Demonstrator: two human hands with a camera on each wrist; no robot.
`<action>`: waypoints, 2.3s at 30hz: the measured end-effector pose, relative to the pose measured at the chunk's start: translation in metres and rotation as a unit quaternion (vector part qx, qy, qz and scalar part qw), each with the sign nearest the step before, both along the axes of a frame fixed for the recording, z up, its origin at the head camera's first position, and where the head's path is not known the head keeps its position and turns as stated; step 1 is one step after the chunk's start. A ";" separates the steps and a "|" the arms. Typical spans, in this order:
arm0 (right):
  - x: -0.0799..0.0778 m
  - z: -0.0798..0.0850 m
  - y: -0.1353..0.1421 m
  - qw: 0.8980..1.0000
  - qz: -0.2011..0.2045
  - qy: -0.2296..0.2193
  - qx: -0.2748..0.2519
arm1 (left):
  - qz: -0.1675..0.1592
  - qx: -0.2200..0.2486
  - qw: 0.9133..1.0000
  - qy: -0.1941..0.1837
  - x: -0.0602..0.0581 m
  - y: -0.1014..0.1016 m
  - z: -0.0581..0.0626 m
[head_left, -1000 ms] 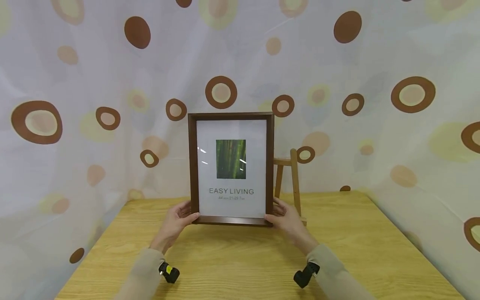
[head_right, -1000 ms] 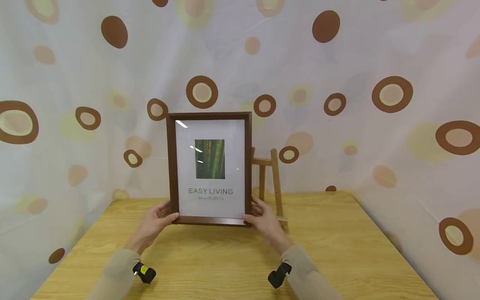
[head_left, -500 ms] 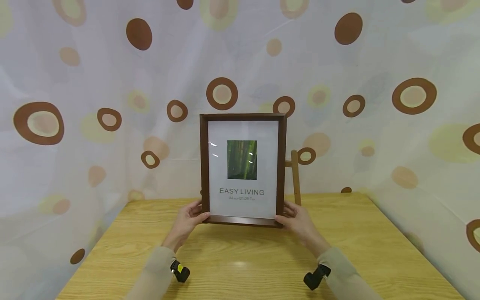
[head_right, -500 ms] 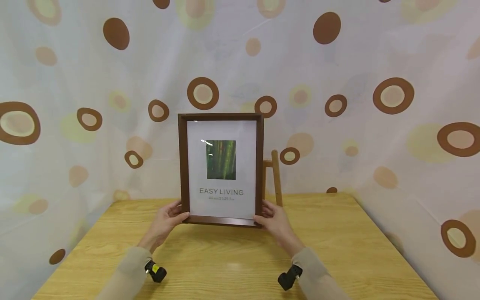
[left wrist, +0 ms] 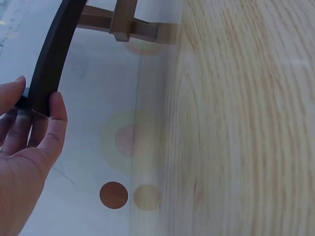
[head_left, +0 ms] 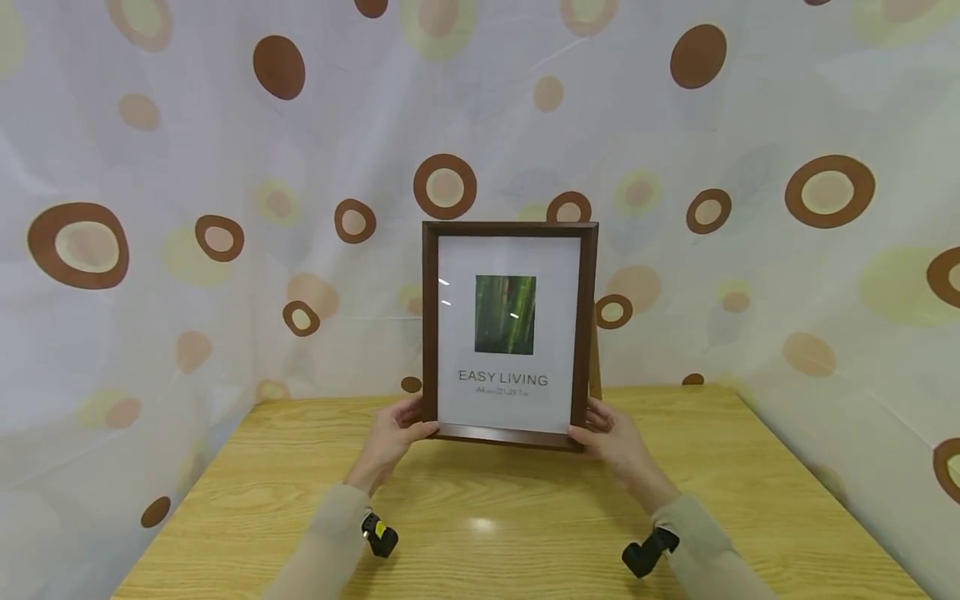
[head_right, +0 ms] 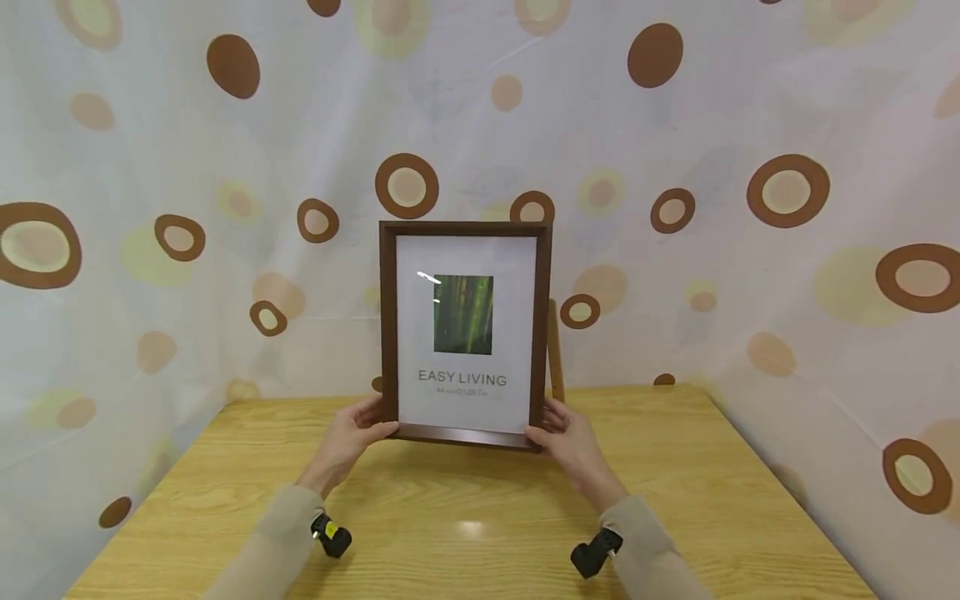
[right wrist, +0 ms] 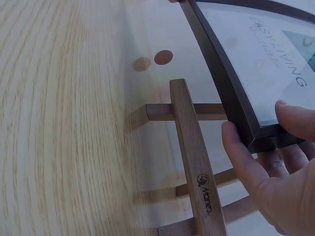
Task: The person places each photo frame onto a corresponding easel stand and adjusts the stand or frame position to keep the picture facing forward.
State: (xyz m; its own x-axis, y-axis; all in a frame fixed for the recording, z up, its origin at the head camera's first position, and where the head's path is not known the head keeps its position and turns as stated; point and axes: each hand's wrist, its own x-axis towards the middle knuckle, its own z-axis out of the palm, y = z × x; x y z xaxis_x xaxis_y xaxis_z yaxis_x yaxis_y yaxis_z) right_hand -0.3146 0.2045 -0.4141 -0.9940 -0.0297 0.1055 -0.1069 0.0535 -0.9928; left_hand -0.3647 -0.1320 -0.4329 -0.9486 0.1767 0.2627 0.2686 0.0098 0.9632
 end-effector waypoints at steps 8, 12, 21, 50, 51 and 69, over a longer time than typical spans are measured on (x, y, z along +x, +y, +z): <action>-0.001 0.000 0.011 1.000 -0.008 0.006 0.008 | 0.001 0.012 1.000 0.012 -0.005 0.014 -0.001; -0.001 -0.001 0.018 1.000 -0.003 0.015 0.001 | -0.012 0.019 1.000 0.014 -0.003 0.020 0.000; -0.002 -0.004 0.037 1.000 -0.016 0.019 0.007 | -0.021 -0.005 0.999 0.031 -0.008 0.039 -0.008; -0.006 -0.015 0.067 0.999 -0.036 0.024 0.026 | -0.030 0.004 1.000 -0.003 -0.005 0.082 0.000; -0.006 -0.016 0.068 0.999 -0.036 0.024 0.026 | -0.030 0.003 1.000 0.001 -0.004 0.084 0.001; -0.014 -0.032 0.072 0.998 -0.055 0.032 0.020 | 0.008 -0.033 0.999 0.004 -0.031 0.096 -0.025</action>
State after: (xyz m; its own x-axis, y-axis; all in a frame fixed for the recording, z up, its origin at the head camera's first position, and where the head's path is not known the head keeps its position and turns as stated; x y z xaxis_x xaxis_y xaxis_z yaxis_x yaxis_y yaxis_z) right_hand -0.3286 0.2769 -0.4461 -0.9828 0.0733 0.1697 -0.1614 0.1075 -0.9810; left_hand -0.3959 -0.0357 -0.4577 -0.9494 0.1791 0.2579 0.2748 0.0769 0.9584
